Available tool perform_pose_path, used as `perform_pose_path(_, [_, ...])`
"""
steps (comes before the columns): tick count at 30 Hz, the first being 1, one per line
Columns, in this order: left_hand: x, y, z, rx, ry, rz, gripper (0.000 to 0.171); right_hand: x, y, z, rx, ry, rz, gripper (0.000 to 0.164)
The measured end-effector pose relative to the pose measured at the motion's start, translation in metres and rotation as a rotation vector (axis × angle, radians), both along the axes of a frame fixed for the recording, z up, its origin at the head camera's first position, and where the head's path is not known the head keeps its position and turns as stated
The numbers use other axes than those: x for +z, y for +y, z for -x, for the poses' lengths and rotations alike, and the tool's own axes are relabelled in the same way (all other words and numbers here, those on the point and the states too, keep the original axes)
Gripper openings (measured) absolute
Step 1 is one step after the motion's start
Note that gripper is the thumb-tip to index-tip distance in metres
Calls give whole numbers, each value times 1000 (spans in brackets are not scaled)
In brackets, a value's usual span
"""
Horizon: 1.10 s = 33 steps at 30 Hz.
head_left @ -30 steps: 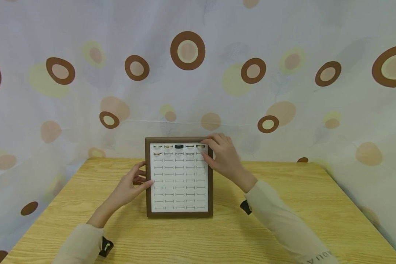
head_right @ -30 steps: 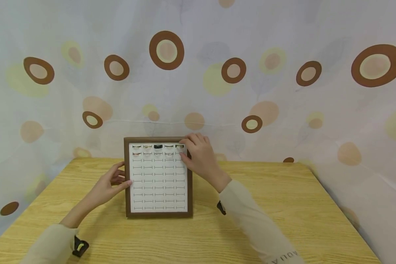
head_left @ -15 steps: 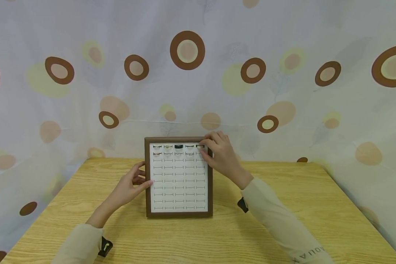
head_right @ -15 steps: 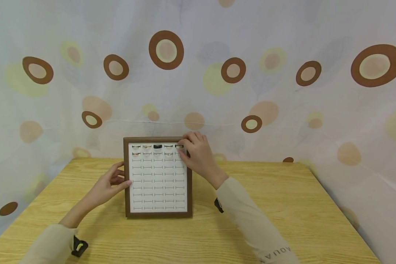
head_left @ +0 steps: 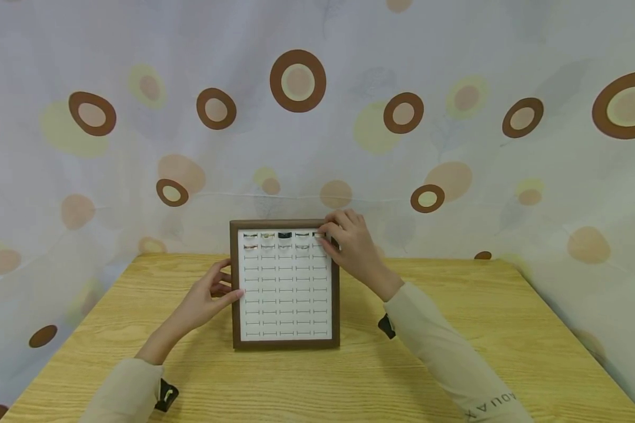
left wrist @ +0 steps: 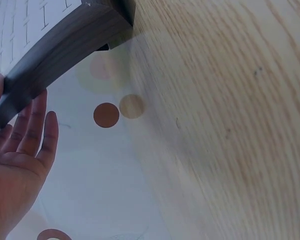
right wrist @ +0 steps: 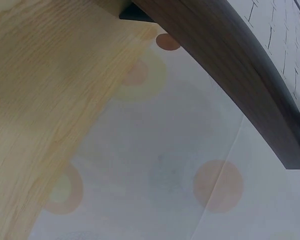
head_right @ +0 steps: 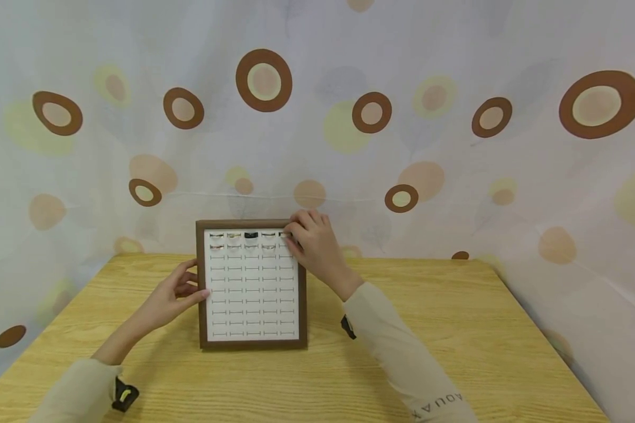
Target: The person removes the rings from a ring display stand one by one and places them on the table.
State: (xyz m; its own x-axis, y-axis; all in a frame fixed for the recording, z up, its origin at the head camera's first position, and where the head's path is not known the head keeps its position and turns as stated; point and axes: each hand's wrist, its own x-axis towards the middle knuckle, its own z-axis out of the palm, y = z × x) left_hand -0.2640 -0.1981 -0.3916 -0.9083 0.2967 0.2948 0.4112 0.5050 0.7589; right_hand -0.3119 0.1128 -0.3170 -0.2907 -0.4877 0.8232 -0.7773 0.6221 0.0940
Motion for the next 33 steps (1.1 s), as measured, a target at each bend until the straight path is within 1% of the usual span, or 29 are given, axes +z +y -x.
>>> perform_pose_path(8, [3, 0, 0, -13, 0, 11, 64, 3, 0, 0, 12, -30, -8, 6])
perform_pose_path(14, [3, -2, 2, -24, -31, 11, 62, 6, 1, 0, 16, -52, -34, 7])
perform_pose_path(21, [4, -4, 4, -62, -63, -4, 59, 8, 3, 0, 23, -106, -47, 7])
perform_pose_path(30, [4, -6, 5, -66, -71, -4, 57, 13, 6, 0, 37, -207, -60, 8])
perform_pose_path(33, [4, -6, 5, -70, -70, -5, 56, 15, 7, -1, 56, -235, -59, 8])
